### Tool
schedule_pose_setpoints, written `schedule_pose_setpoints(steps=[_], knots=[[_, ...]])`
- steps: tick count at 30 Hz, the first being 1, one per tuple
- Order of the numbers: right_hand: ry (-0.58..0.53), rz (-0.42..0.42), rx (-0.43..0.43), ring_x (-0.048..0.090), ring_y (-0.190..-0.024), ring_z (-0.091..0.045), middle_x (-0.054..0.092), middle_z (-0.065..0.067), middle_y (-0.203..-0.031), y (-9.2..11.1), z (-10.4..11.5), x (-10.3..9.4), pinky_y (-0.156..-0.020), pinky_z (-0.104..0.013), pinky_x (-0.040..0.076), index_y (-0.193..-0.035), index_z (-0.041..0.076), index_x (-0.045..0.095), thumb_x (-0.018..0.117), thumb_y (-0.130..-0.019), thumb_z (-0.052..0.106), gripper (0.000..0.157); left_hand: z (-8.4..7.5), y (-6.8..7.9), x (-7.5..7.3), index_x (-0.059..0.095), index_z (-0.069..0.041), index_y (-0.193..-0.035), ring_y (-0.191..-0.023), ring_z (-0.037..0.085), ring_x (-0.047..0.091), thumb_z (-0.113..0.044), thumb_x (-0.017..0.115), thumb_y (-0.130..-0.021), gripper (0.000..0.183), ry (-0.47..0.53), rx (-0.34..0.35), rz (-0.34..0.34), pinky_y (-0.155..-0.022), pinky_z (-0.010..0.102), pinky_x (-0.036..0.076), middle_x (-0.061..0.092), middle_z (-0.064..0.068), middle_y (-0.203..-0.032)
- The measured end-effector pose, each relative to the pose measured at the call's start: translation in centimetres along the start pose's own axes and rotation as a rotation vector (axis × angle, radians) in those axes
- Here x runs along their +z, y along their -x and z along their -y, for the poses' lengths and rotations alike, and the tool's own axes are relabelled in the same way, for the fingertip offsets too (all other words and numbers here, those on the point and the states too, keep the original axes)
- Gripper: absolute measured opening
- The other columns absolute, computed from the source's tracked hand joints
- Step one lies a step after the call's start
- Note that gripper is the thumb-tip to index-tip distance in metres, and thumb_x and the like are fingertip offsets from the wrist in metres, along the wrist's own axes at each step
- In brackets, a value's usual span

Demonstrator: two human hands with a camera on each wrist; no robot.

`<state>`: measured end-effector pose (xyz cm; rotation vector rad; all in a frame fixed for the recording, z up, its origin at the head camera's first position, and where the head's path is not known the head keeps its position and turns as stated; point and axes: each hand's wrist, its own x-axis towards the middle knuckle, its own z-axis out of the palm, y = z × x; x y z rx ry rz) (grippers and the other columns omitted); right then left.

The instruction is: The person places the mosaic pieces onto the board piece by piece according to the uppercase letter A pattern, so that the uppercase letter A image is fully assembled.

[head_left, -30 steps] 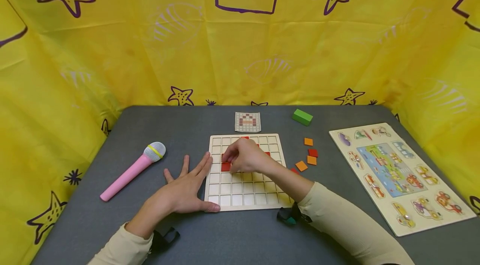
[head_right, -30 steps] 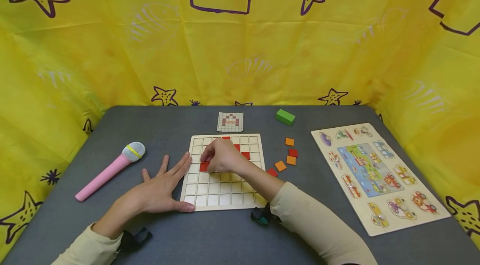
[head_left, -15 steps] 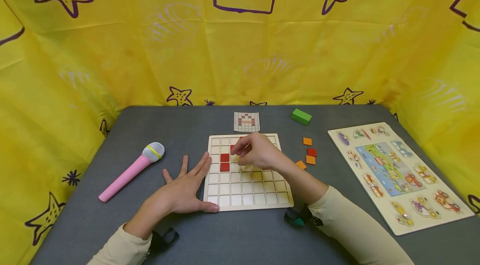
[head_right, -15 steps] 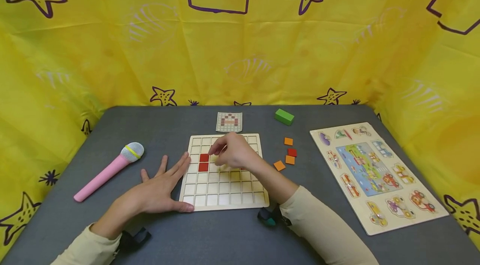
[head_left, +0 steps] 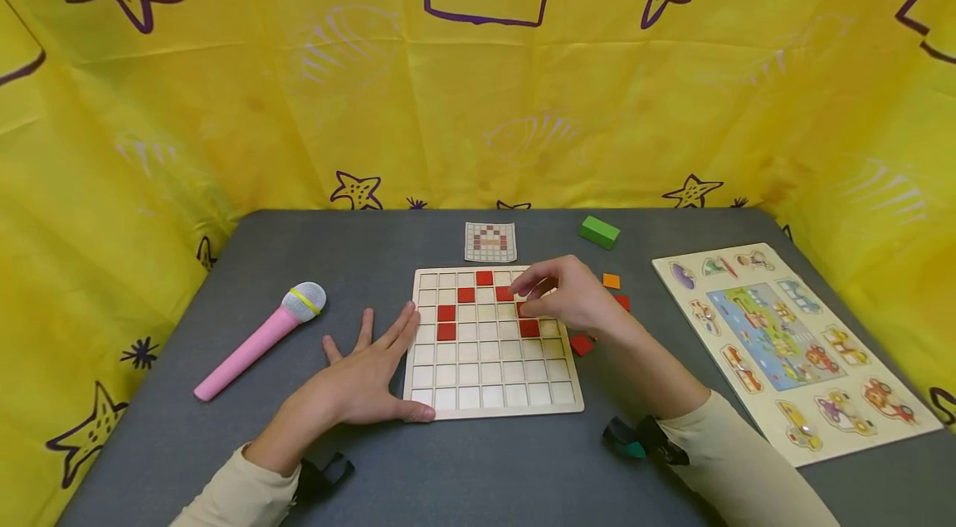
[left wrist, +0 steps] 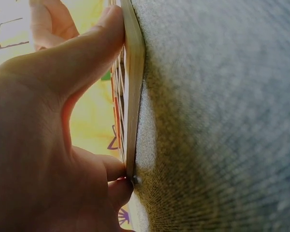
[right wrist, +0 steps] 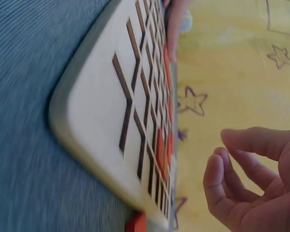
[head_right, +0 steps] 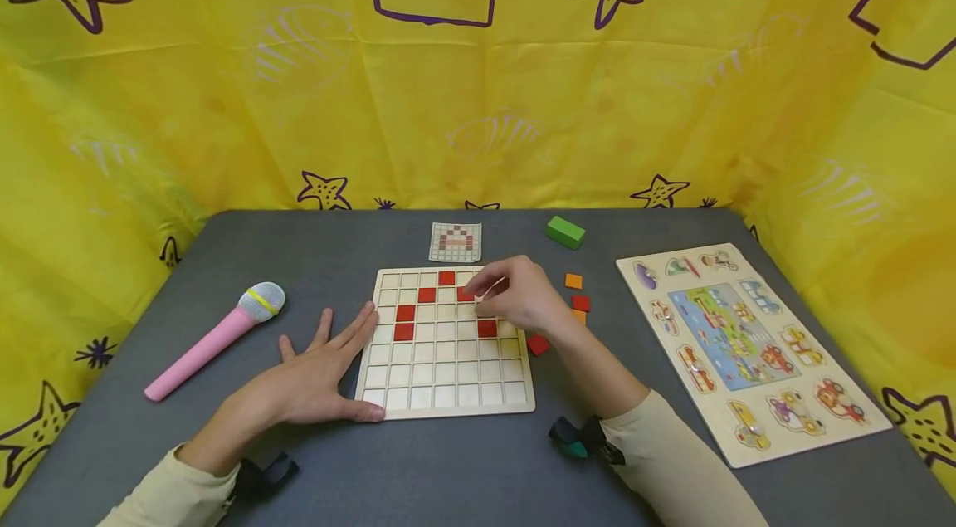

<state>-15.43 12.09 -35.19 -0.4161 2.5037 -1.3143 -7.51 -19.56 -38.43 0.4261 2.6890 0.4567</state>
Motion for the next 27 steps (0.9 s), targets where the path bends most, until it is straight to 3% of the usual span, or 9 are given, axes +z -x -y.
schedule_pose_setpoints(steps=[6,14,21,27], knots=[[0.030,-0.049,0.000,0.065,-0.089,-0.026,0.074,-0.018,-0.105,1.1,-1.7,-2.7,-0.077,-0.032,0.055,-0.113,0.001,0.078,0.081,-0.086,0.003,0.027,0.0,0.0,0.0,0.005,-0.023,-0.170,-0.157,0.056,-0.008,-0.080,0.078,-0.070,0.136,-0.007,0.000,0.000,-0.093,0.096,-0.004,-0.002,-0.006,-0.177],[0.117,-0.104,0.023,0.066,-0.093,-0.027,0.073,-0.021,-0.113,2.8,-3.9,-6.3,-0.071,-0.028,0.055,-0.117,0.001,0.077,0.081,-0.087,0.007,0.031,0.0,-0.1,-0.2,0.004,-0.024,-0.170,-0.156,0.056,-0.008,-0.082,0.076,-0.070,0.136,-0.021,-0.001,0.010,-0.093,0.097,-0.004,-0.002,-0.005,-0.177],[0.149,-0.122,0.093,0.067,-0.094,-0.027,0.073,-0.020,-0.115,3.4,-5.1,-8.2,-0.073,-0.030,0.056,-0.120,0.002,0.076,0.079,-0.088,0.007,0.032,0.0,-0.2,-0.1,0.003,-0.023,-0.170,-0.156,0.058,-0.007,-0.083,0.075,-0.070,0.136,-0.021,0.005,0.004,-0.092,0.097,-0.003,-0.002,-0.004,-0.177],[0.181,-0.119,0.094,0.070,-0.095,-0.028,0.075,-0.021,-0.111,3.5,-6.4,-9.0,-0.074,-0.028,0.055,-0.118,-0.001,0.076,0.079,-0.087,0.005,0.032,0.1,-0.2,-0.1,0.004,-0.023,-0.170,-0.156,0.057,-0.007,-0.083,0.075,-0.070,0.136,-0.028,0.004,0.004,-0.093,0.097,-0.003,-0.001,-0.004,-0.177]])
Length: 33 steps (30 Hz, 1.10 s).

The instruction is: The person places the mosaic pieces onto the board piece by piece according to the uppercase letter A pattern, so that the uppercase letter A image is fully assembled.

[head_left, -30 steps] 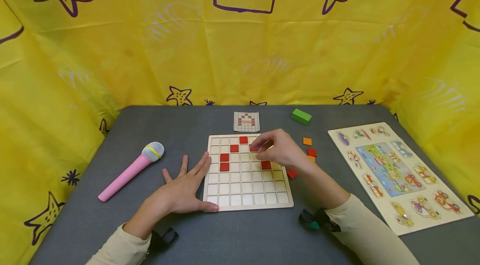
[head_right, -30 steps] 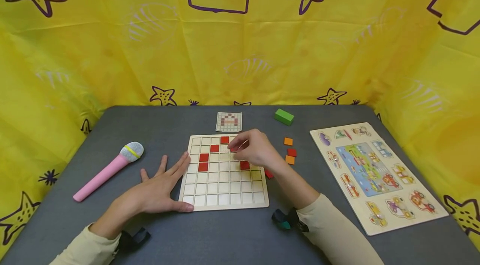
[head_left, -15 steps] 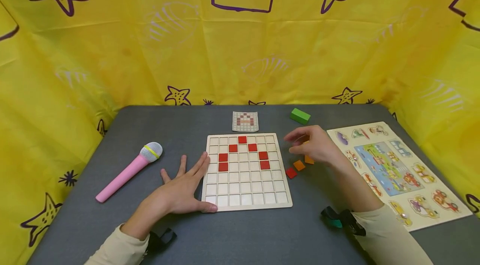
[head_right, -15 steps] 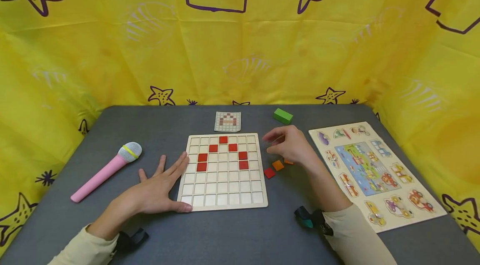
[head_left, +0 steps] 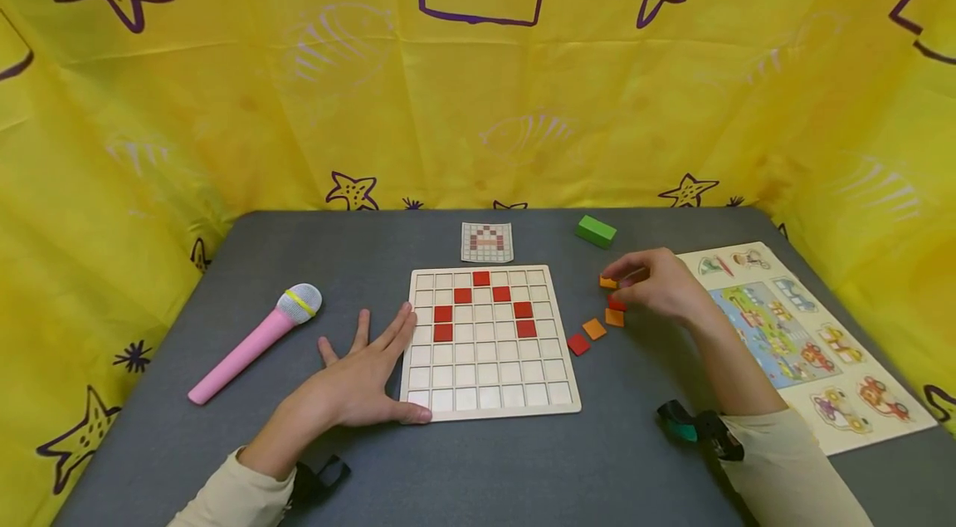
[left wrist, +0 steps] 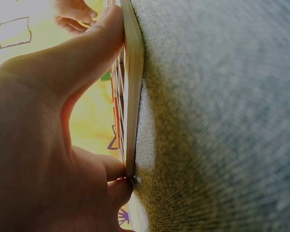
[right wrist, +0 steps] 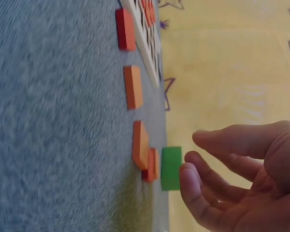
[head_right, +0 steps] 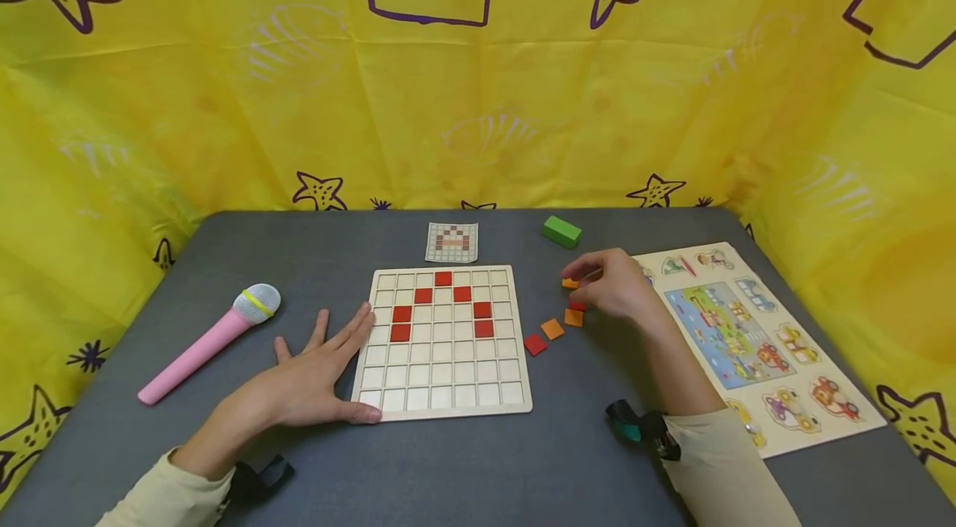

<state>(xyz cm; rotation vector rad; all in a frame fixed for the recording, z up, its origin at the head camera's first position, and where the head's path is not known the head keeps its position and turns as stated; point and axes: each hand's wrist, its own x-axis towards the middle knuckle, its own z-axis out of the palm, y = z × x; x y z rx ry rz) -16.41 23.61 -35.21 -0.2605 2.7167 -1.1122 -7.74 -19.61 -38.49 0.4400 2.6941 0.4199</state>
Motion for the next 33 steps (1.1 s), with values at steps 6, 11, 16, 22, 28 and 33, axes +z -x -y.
schedule_pose_setpoints(steps=[6,11,16,22,28,33], knots=[[-0.032,0.042,0.014,0.070,-0.098,-0.027,0.074,-0.023,-0.117,-0.3,-1.1,-0.1,-0.076,-0.028,0.055,-0.121,-0.004,0.073,0.078,-0.087,0.003,0.035,0.0,0.1,0.0,0.004,-0.022,-0.170,-0.156,0.057,-0.007,-0.082,0.076,-0.070,0.136,0.004,0.004,-0.002,-0.092,0.097,-0.003,-0.001,-0.004,-0.177],[-0.033,0.061,0.031,0.068,-0.097,-0.025,0.073,-0.024,-0.118,-0.6,-1.8,-0.2,-0.077,-0.023,0.055,-0.122,-0.005,0.072,0.080,-0.084,0.001,0.038,0.0,0.1,0.0,0.004,-0.022,-0.170,-0.156,0.058,-0.007,-0.082,0.076,-0.071,0.136,0.009,0.005,-0.001,-0.092,0.097,-0.003,-0.001,-0.003,-0.177],[-0.024,0.095,0.038,0.066,-0.096,-0.024,0.073,-0.023,-0.118,-0.8,-2.3,-0.1,-0.077,-0.022,0.054,-0.120,-0.005,0.072,0.079,-0.083,-0.002,0.037,0.0,0.1,-0.1,0.004,-0.023,-0.170,-0.156,0.057,-0.008,-0.081,0.076,-0.071,0.135,0.021,0.002,0.004,-0.092,0.097,-0.004,-0.001,-0.003,-0.177],[0.010,0.117,0.043,0.063,-0.097,-0.026,0.072,-0.021,-0.117,-1.1,-2.5,0.0,-0.077,-0.023,0.054,-0.118,-0.003,0.074,0.080,-0.082,-0.003,0.037,0.0,0.1,-0.1,0.004,-0.023,-0.170,-0.156,0.058,-0.008,-0.082,0.076,-0.071,0.135,0.014,0.004,0.003,-0.092,0.097,-0.004,-0.002,-0.003,-0.177],[0.025,0.124,0.054,0.061,-0.098,-0.027,0.071,-0.020,-0.115,-1.1,-2.7,0.0,-0.076,-0.024,0.054,-0.116,-0.002,0.075,0.080,-0.080,-0.004,0.036,-0.1,0.1,-0.1,0.004,-0.023,-0.170,-0.156,0.058,-0.009,-0.081,0.076,-0.072,0.135,0.024,0.006,0.009,-0.092,0.097,-0.005,-0.002,-0.003,-0.177],[0.023,0.138,0.056,0.061,-0.099,-0.027,0.070,-0.020,-0.117,-1.1,-2.8,-0.1,-0.077,-0.026,0.054,-0.117,-0.002,0.074,0.077,-0.078,-0.007,0.039,-0.1,0.1,-0.1,0.005,-0.023,-0.170,-0.156,0.058,-0.009,-0.080,0.077,-0.072,0.135,0.027,0.007,0.010,-0.091,0.097,-0.005,-0.002,-0.003,-0.178]])
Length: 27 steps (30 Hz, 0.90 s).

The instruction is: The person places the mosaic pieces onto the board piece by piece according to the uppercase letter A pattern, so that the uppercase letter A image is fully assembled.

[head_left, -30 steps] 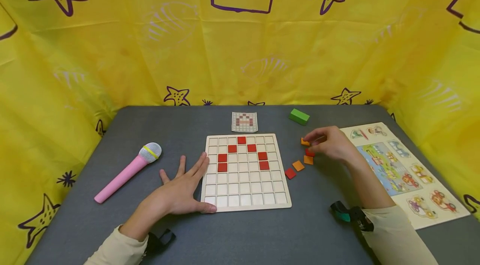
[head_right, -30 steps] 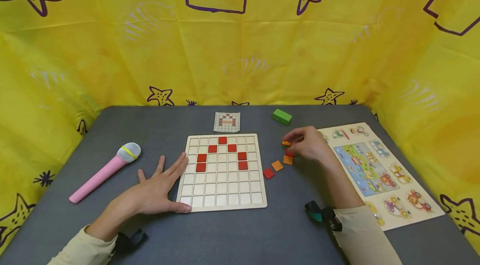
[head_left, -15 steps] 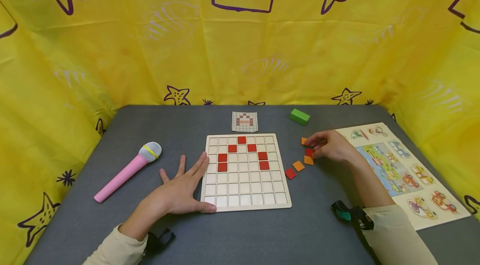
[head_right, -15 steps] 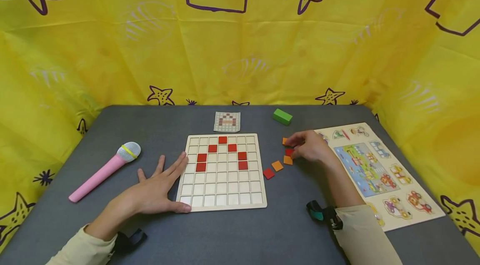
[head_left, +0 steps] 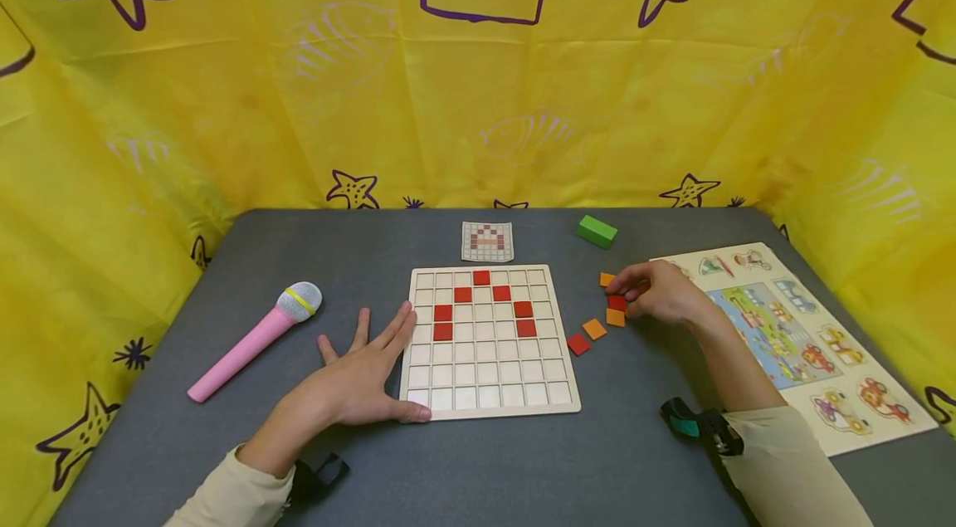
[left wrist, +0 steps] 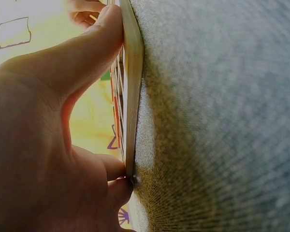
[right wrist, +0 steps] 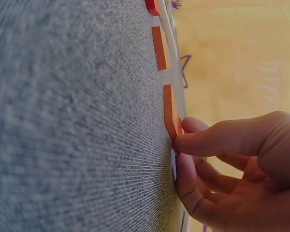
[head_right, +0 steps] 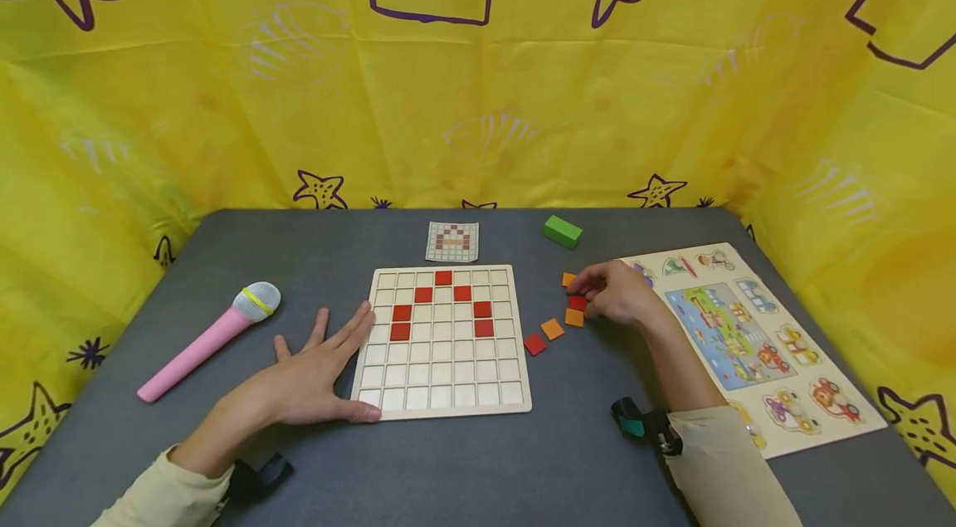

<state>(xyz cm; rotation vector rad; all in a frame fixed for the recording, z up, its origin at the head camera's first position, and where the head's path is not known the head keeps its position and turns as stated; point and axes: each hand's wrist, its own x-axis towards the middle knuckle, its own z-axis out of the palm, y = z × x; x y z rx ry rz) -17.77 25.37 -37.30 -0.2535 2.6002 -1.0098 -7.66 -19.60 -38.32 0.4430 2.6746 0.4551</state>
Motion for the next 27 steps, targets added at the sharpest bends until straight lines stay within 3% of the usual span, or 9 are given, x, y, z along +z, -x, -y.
schedule_pose_setpoints(steps=[27], knots=[[0.081,-0.042,-0.041,0.062,-0.087,-0.020,0.074,-0.012,-0.102,-0.23,-0.25,0.22,-0.072,-0.025,0.052,-0.110,0.001,0.078,0.081,-0.079,-0.002,0.032,-0.10,-0.01,-0.07,0.005,-0.022,-0.170,-0.156,0.058,-0.008,-0.079,0.078,-0.071,0.135,-0.001,-0.005,-0.002,-0.092,0.097,-0.005,0.000,-0.002,-0.178]])
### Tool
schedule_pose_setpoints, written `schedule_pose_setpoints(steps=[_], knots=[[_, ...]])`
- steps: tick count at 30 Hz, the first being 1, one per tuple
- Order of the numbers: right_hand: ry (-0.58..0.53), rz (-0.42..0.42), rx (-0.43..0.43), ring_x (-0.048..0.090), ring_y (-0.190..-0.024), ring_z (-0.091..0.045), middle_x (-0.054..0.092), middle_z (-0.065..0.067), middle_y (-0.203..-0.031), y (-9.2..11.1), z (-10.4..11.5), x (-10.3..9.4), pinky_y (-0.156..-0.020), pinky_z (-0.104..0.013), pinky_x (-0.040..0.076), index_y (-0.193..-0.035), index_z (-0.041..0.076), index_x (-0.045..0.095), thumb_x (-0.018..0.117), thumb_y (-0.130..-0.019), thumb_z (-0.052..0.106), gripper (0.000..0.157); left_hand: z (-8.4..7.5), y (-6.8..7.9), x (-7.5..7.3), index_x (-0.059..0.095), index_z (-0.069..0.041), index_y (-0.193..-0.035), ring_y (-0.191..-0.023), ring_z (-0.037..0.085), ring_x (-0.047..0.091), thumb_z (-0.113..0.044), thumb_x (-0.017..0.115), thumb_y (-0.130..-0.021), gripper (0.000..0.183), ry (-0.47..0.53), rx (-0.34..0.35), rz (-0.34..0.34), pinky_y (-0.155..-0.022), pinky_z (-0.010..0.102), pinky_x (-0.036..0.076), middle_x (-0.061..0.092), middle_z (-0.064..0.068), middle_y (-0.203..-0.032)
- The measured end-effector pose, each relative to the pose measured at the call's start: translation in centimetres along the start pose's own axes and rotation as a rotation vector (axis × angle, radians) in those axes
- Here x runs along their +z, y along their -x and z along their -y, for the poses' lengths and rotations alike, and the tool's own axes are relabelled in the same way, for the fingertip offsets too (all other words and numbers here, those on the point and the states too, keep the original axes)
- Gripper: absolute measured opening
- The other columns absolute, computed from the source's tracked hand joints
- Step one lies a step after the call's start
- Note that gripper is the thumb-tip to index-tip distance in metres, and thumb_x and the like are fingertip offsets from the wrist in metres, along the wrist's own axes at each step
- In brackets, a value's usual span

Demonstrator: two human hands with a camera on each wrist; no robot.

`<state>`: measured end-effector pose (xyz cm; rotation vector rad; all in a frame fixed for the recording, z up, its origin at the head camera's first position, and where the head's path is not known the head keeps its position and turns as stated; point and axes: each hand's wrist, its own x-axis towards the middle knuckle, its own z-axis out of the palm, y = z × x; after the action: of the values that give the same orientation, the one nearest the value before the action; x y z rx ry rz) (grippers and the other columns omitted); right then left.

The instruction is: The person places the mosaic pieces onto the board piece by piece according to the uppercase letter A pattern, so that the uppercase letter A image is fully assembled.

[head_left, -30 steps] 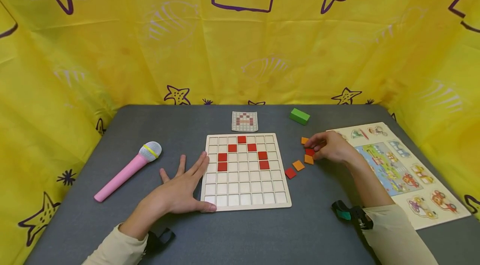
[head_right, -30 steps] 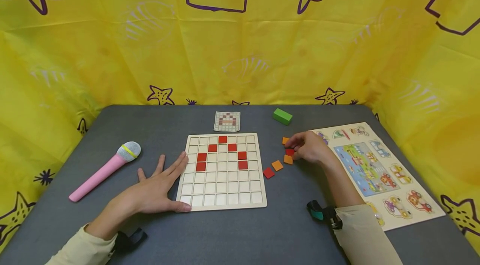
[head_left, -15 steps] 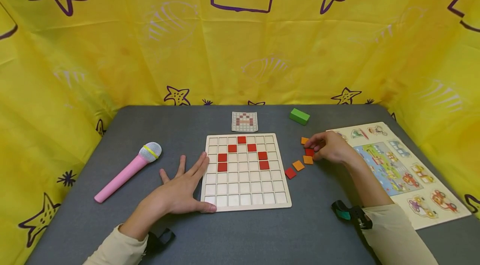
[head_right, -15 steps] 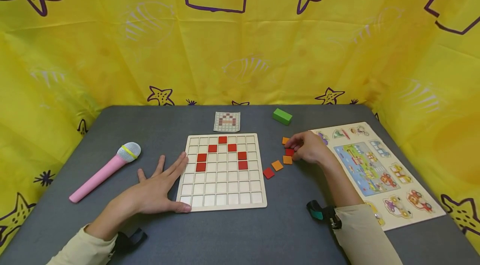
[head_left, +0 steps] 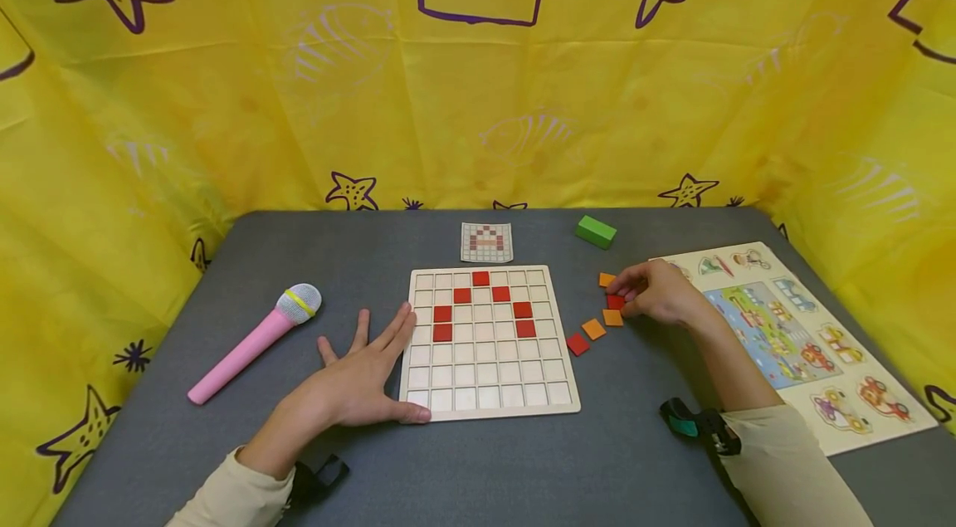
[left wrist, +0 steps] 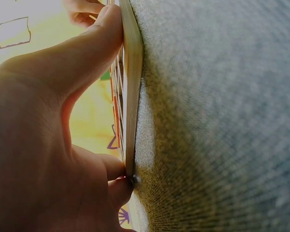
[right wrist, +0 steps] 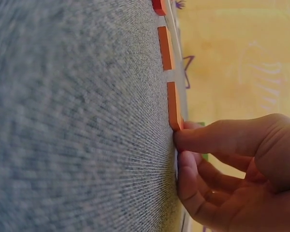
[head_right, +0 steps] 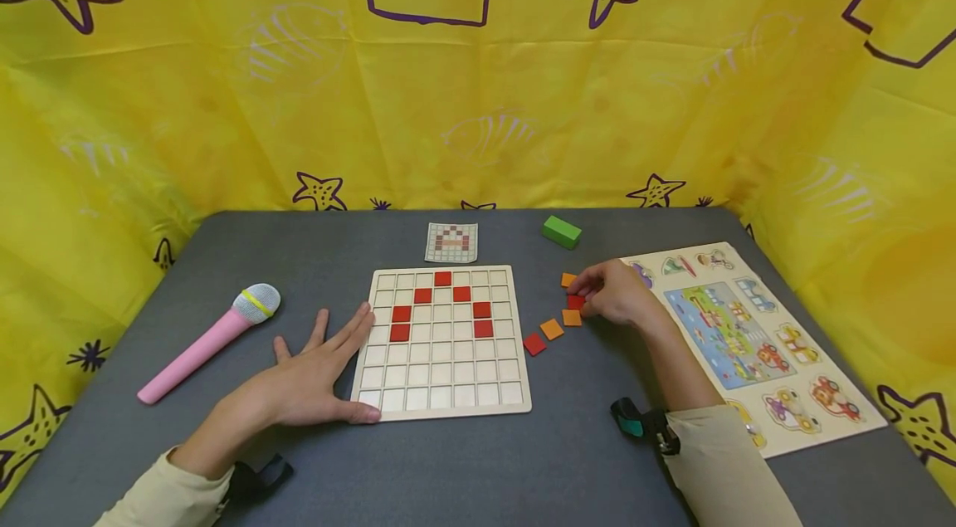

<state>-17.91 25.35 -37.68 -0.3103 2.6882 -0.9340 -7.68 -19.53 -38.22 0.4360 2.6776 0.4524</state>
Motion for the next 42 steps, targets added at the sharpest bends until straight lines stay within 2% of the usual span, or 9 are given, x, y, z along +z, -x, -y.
schedule_pose_setpoints(steps=[6,17,26,32,42], knots=[[0.007,-0.018,-0.002,0.060,-0.083,-0.020,0.073,-0.014,-0.100,0.4,0.2,-0.2,-0.067,-0.028,0.050,-0.110,0.001,0.078,0.081,-0.079,0.002,0.032,0.0,0.0,0.1,0.005,-0.021,-0.170,-0.156,0.058,-0.008,-0.080,0.078,-0.071,0.136,-0.007,-0.003,-0.002,-0.093,0.097,-0.005,0.000,-0.001,-0.178],[-0.006,-0.081,-0.027,0.063,-0.084,-0.020,0.076,-0.011,-0.099,0.8,1.8,0.2,-0.069,-0.025,0.051,-0.110,0.005,0.081,0.082,-0.080,0.004,0.030,0.2,0.0,0.1,0.005,-0.022,-0.170,-0.155,0.058,-0.008,-0.081,0.077,-0.071,0.135,-0.006,0.001,-0.003,-0.092,0.097,-0.005,-0.001,-0.002,-0.178],[-0.064,-0.028,-0.071,0.064,-0.085,-0.019,0.077,-0.010,-0.097,0.7,3.9,1.7,-0.070,-0.025,0.053,-0.109,0.004,0.081,0.081,-0.083,0.004,0.027,0.2,0.0,0.1,0.004,-0.022,-0.170,-0.155,0.058,-0.009,-0.081,0.076,-0.071,0.135,-0.006,-0.003,0.003,-0.092,0.097,-0.005,-0.002,-0.002,-0.178],[-0.062,-0.019,-0.083,0.067,-0.085,-0.018,0.077,-0.005,-0.092,0.6,5.0,3.1,-0.073,-0.029,0.055,-0.106,0.008,0.082,0.084,-0.081,0.004,0.026,0.2,-0.1,0.1,0.003,-0.023,-0.170,-0.155,0.058,-0.009,-0.082,0.076,-0.071,0.136,-0.011,-0.004,0.009,-0.092,0.097,-0.006,-0.002,-0.003,-0.177],[-0.102,0.006,-0.107,0.068,-0.086,-0.017,0.077,-0.004,-0.096,0.8,6.8,4.7,-0.075,-0.033,0.056,-0.104,0.010,0.081,0.086,-0.080,0.006,0.025,0.2,-0.2,0.1,0.002,-0.024,-0.170,-0.156,0.057,-0.009,-0.082,0.076,-0.071,0.136,-0.012,-0.006,0.010,-0.093,0.096,-0.006,-0.003,-0.004,-0.177]])
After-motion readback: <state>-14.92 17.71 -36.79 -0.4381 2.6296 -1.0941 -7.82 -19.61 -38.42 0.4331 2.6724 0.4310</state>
